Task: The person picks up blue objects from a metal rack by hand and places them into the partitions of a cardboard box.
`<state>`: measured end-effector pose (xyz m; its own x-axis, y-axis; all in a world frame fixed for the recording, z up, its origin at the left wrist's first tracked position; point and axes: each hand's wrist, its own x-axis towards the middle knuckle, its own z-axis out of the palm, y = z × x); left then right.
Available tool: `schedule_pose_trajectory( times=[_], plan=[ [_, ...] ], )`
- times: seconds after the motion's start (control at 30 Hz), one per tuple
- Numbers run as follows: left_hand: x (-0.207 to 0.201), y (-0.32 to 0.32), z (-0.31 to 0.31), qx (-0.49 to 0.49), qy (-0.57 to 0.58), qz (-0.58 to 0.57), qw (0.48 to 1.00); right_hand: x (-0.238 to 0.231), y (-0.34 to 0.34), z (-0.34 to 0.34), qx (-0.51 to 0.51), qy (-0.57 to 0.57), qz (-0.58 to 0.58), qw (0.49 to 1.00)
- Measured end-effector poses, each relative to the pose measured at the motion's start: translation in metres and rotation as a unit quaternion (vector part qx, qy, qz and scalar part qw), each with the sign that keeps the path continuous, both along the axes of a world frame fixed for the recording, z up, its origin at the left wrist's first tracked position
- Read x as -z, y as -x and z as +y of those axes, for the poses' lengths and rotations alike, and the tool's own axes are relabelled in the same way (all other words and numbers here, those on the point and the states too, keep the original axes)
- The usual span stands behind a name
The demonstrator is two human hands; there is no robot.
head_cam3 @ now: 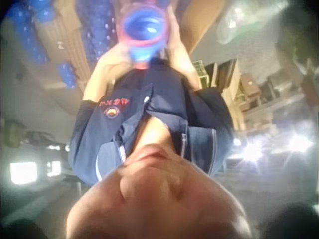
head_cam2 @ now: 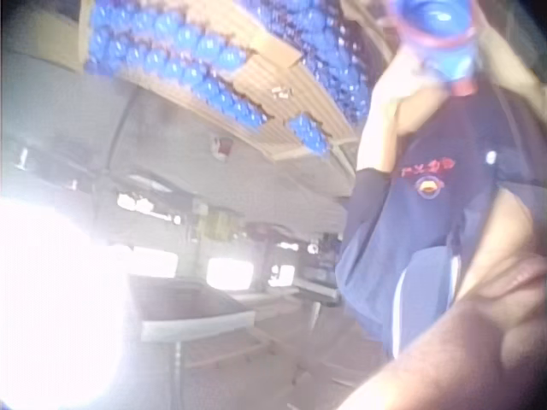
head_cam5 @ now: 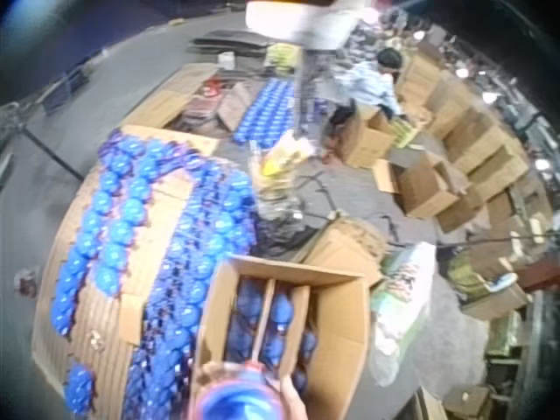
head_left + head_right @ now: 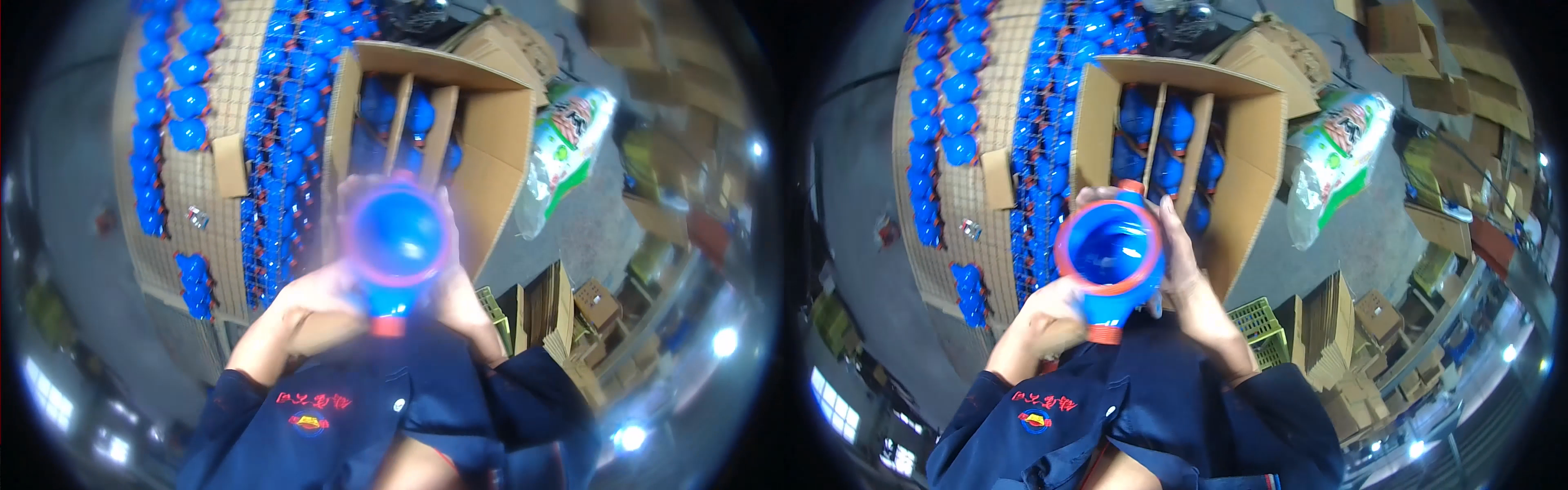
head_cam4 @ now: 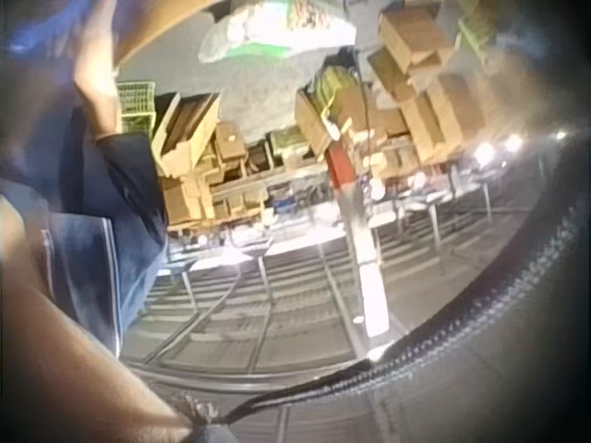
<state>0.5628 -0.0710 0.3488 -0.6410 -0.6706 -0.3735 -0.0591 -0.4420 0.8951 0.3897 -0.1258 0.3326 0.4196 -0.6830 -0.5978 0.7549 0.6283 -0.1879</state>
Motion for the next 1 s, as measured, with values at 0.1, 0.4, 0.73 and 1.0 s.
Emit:
schedule_pose_trajectory(
  times=[0.1, 0.4, 0.73, 1.0],
  plan=[
    [0.014, 0.039, -0.032, 0.141, 0.122, -0.068, 0.98, 0.005, 0.067, 0.002, 0.195, -0.01, -0.247, 0.949],
    [0.157, 0.221, -0.141, 0.448, 0.462, -0.422, 0.639, -0.012, 0.135, -0.018, 0.218, 0.194, 0.19, 0.937],
    [0.205, 0.197, -0.171, 0.444, 0.34, -0.432, 0.708, 0.123, 0.095, -0.113, -0.109, 0.238, 0.857, 0.444],
    [0.264, 0.197, -0.153, 0.446, 0.376, -0.424, 0.693, 0.236, 0.098, -0.141, -0.252, 0.274, 0.88, 0.295]
  ],
)
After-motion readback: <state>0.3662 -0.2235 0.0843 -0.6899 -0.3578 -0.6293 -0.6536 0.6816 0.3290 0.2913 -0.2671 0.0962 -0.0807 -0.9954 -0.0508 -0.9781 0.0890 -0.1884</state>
